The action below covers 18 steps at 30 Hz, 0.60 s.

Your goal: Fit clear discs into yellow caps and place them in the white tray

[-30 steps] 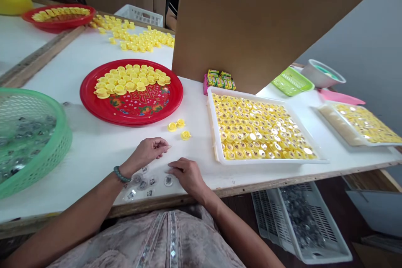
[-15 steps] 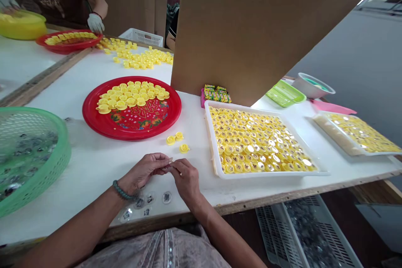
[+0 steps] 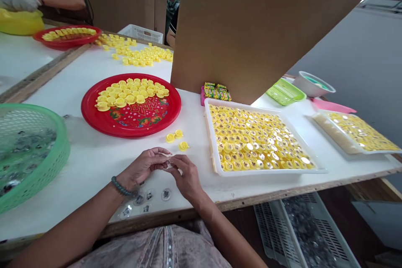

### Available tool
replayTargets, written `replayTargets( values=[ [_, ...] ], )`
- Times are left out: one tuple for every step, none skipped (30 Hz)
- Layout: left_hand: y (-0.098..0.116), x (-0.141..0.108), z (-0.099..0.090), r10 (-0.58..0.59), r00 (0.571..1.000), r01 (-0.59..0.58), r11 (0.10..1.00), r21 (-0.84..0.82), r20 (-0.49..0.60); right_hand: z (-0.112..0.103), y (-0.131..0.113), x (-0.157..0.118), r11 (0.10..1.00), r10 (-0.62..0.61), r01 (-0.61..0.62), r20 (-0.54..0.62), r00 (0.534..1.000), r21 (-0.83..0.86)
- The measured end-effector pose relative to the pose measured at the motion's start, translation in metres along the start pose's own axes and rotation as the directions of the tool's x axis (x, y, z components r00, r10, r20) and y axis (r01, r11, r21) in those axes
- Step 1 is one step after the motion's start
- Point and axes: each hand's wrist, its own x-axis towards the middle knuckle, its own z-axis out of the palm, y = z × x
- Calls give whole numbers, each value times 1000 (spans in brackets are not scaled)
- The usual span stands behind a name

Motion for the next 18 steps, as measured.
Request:
replayTargets(
  values=[
    [0, 0, 1, -4, 1000, 4, 1000, -7, 27, -2, 0, 1, 997, 38, -38, 8, 999, 64],
    [0, 0, 1, -8, 999, 8, 1000, -13, 53, -4, 1, 2, 990, 71, -73, 21, 997, 118],
    [0, 0, 3, -11, 997, 12, 1000, -16, 76, -6, 1, 3, 983, 95, -99, 33, 995, 154],
    [0, 0, 4, -10, 996, 11, 1000, -14, 91, -7, 1, 4, 980, 107, -111, 36, 994, 165],
    [0, -1, 6, 1, 996, 0, 1000, -5, 92, -7, 1, 5, 982, 108, -111, 24, 994, 152],
    [0, -1, 7, 18, 997, -19, 1000, 10, 81, -7, 2, 5, 987, 103, -102, -2, 995, 121],
    [0, -2, 9, 38, 997, -40, 999, 31, 62, -7, 2, 5, 993, 92, -89, -34, 995, 81],
    [0, -2, 10, 59, 997, -62, 997, 55, 42, -6, 3, 4, 996, 81, -78, -66, 995, 43],
    [0, -2, 11, 77, 997, -79, 994, 78, 25, -6, 4, 4, 997, 75, -73, -87, 993, 18],
    [0, -2, 12, 89, 996, -90, 991, 96, 13, -5, 4, 4, 997, 78, -78, -96, 992, 11],
    [0, -1, 12, 94, 996, -94, 990, 108, 3, -4, 5, 3, 995, 95, -93, -99, 991, 25],
    [-1, 0, 12, 90, 996, -88, 990, 114, -6, -4, 6, 3, 991, 127, -121, -103, 986, 64],
    [-1, 0, 13, 81, 997, -79, 990, 118, -14, -4, 6, 3, 979, 177, -164, -105, 979, 122],
    [-1, 1, 13, 69, 997, -66, 991, 120, -20, -4, 6, 3, 958, 236, -214, -101, 967, 191],
    [-2, 1, 13, 57, 998, -54, 991, 119, -19, -4, 6, 3, 929, 295, -262, -95, 951, 262],
    [-2, 2, 13, 46, 999, -45, 992, 116, -11, -5, 6, 3, 895, 346, -302, -84, 934, 327],
    [-2, 2, 13, 40, 999, -40, 993, 109, 1, -5, 6, 3, 863, 384, -332, -67, 921, 380],
    [-2, 2, 13, 38, 999, -39, 995, 95, 11, -5, 5, 3, 837, 409, -353, -51, 911, 418]
  ],
)
